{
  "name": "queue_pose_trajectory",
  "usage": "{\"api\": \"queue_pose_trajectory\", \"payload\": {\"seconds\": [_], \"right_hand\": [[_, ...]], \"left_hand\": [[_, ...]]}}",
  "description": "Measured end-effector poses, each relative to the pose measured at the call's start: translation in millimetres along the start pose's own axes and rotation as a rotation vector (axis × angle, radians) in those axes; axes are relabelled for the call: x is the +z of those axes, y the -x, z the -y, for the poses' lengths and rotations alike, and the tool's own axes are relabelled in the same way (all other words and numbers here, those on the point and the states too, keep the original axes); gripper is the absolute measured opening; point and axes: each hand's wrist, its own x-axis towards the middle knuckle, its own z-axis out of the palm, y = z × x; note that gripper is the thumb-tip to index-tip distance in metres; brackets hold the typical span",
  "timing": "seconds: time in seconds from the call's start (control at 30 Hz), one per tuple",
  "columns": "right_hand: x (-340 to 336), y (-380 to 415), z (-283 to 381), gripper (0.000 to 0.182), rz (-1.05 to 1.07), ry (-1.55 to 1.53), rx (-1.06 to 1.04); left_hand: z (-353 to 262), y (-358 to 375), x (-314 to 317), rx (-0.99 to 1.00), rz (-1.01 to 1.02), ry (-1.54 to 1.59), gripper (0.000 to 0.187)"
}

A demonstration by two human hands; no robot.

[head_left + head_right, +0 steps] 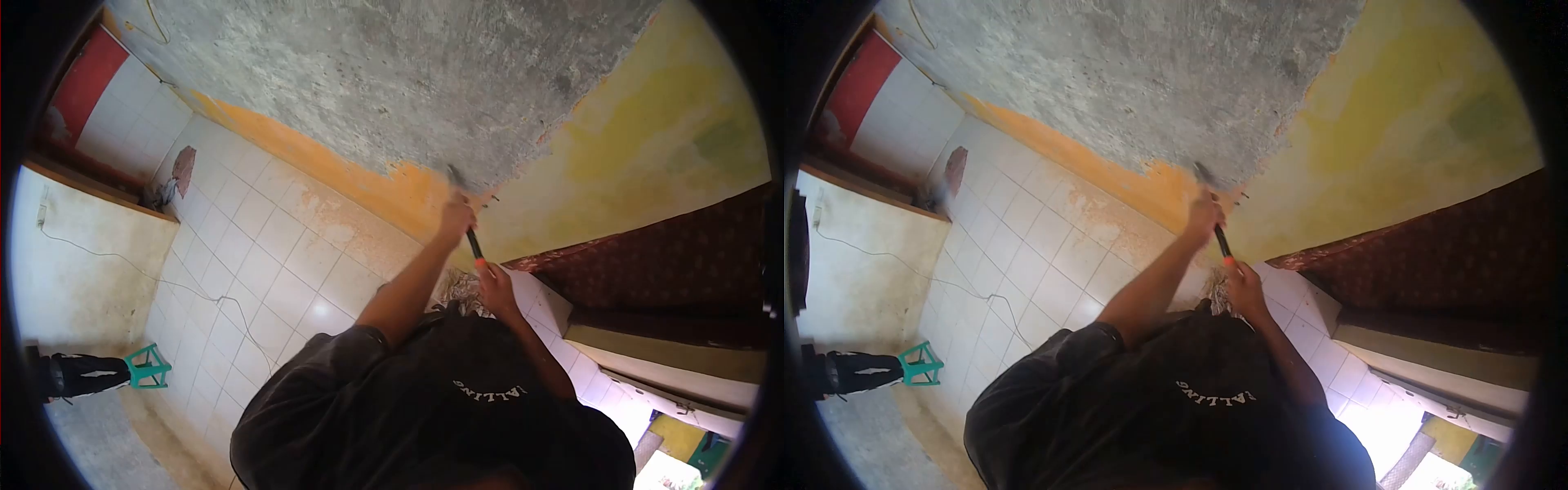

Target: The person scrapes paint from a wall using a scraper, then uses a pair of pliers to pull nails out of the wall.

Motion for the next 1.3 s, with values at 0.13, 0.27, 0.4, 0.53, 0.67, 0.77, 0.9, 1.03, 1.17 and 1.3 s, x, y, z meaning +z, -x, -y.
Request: {"api": "queue_pose_trajectory", "payload": {"seconds": [0.13, 0.27, 0.4, 0.53, 0.67, 0.77, 0.9, 1.03, 1.17, 1.3], "right_hand": [[-20.4, 29.4, -7.5, 0.036, -0.048, 0.055, 0.111], [22.4, 8.3, -28.1, 0.032, -0.079, 0.024, 0.018], [-1.8, 30.7, -19.6, 0.028, -0.142, -0.017, 0.078], [12.2, 11.1, 1.1, 0.033, -0.161, 0.279, -0.249], [41.8, 13.4, 11.0, 0.034, -0.178, 0.002, 0.062], [22.9, 30.1, -32.3, 0.035, -0.197, 0.164, -0.161], [45.3, -8.4, 8.8, 0.031, -0.159, 0.235, -0.109], [79.3, -24.9, 23.1, 0.029, -0.075, 0.027, -0.073], [42.6, 7.9, -55.2, 0.028, -0.228, 0.285, -0.29], [51.0, 8.8, -1.5, 0.031, -0.192, 0.119, -0.05]], "left_hand": [[10.4, 32.0, 35.6, -0.146, -0.007, 0.106, 0.046], [-5.9, 16.5, 6.4, -0.151, -0.027, 0.014, 0.044], [12.5, 22.6, 23.3, -0.182, 0.034, 0.07, 0.038], [11.8, -0.8, -4.1, -0.071, 0.146, 0.205, 0.031], [9.6, -12.9, -18.3, -0.084, 0.025, 0.044, 0.044], [2.6, 23.8, 13.0, -0.193, 0.059, -0.038, 0.046], [11.2, -33.4, -41.9, 0.293, 0.249, -0.394, 0.045], [-49.1, -30.9, -53.0, -0.063, -0.131, -0.037, 0.044], [5.6, -5.1, -24.4, -0.221, 0.219, 0.09, 0.041], [4.3, -12.7, -29.1, -0.158, 0.253, 0.111, 0.04]]}}
